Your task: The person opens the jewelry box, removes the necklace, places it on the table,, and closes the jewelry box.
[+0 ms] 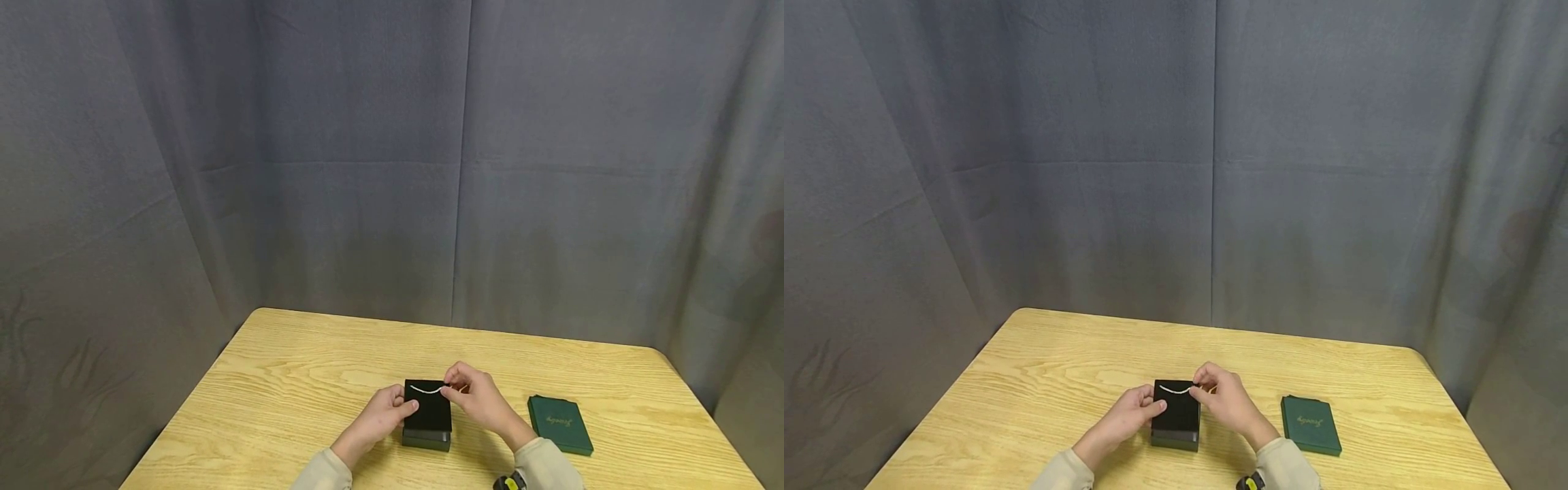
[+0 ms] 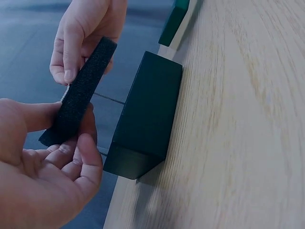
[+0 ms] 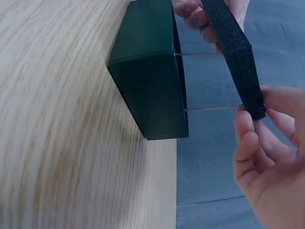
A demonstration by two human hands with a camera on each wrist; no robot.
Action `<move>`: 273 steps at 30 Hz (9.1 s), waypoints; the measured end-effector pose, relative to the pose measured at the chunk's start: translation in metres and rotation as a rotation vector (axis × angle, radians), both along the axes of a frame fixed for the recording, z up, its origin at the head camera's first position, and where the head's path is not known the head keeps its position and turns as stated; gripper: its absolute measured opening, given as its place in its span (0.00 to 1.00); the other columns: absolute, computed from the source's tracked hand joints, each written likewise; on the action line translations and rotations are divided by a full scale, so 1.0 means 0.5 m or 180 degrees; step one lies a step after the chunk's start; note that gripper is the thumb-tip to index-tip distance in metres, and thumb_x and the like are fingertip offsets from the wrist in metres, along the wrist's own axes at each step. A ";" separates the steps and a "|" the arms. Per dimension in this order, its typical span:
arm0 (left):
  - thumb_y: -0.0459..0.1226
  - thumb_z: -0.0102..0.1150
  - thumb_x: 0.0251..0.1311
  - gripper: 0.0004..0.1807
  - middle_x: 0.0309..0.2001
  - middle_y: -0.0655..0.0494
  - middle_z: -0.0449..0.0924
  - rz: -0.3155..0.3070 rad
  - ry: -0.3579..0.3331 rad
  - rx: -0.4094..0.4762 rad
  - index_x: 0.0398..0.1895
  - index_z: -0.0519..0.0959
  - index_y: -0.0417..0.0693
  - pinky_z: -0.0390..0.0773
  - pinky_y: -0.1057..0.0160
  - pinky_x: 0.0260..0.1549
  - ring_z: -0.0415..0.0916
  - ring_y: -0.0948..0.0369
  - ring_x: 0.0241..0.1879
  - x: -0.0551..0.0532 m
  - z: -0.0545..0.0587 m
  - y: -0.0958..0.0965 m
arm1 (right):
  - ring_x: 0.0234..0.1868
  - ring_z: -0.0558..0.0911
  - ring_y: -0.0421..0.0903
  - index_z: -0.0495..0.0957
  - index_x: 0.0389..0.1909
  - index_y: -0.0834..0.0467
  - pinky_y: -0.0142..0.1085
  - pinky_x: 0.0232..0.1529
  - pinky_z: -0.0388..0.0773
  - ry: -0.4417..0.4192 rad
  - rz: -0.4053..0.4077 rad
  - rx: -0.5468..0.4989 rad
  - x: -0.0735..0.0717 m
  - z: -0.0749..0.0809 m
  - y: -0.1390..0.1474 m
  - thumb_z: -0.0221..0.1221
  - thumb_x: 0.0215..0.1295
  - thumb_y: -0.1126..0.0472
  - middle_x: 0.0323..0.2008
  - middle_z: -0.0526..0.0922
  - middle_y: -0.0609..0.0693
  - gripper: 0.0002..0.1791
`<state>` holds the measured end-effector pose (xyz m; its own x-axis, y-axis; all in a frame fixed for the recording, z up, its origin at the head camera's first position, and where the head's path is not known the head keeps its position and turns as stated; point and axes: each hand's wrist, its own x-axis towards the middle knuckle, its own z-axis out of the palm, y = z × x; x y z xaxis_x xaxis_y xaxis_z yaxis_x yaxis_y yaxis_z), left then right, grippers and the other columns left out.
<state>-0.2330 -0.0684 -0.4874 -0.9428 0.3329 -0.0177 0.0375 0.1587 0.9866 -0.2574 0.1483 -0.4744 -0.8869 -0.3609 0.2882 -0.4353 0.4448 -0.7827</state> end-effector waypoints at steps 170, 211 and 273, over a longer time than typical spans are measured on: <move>0.31 0.56 0.63 0.06 0.14 0.61 0.64 0.0253 0.0183 -0.0084 0.31 0.74 0.34 0.71 0.67 0.24 0.66 0.63 0.21 0.004 -0.013 -0.006 | 0.21 0.73 0.40 0.80 0.35 0.66 0.37 0.24 0.73 0.0644 -0.1131 0.1334 -0.071 0.043 0.192 0.58 0.63 0.68 0.26 0.81 0.51 0.05; 0.34 0.57 0.63 0.06 0.12 0.61 0.55 0.0084 0.0106 -0.0116 0.31 0.73 0.41 0.58 0.68 0.18 0.55 0.64 0.14 0.004 -0.010 -0.001 | 0.26 0.76 0.45 0.80 0.37 0.67 0.41 0.28 0.74 0.0286 -0.1227 0.1216 -0.101 0.045 0.237 0.56 0.65 0.67 0.29 0.81 0.53 0.07; 0.33 0.61 0.60 0.04 0.26 0.56 0.81 -0.0035 0.0022 -0.0171 0.34 0.78 0.40 0.69 0.64 0.30 0.70 0.63 0.27 0.010 -0.003 0.014 | 0.28 0.74 0.48 0.80 0.35 0.67 0.41 0.28 0.71 0.0040 -0.1393 0.1177 -0.112 0.028 0.260 0.55 0.64 0.68 0.28 0.80 0.53 0.07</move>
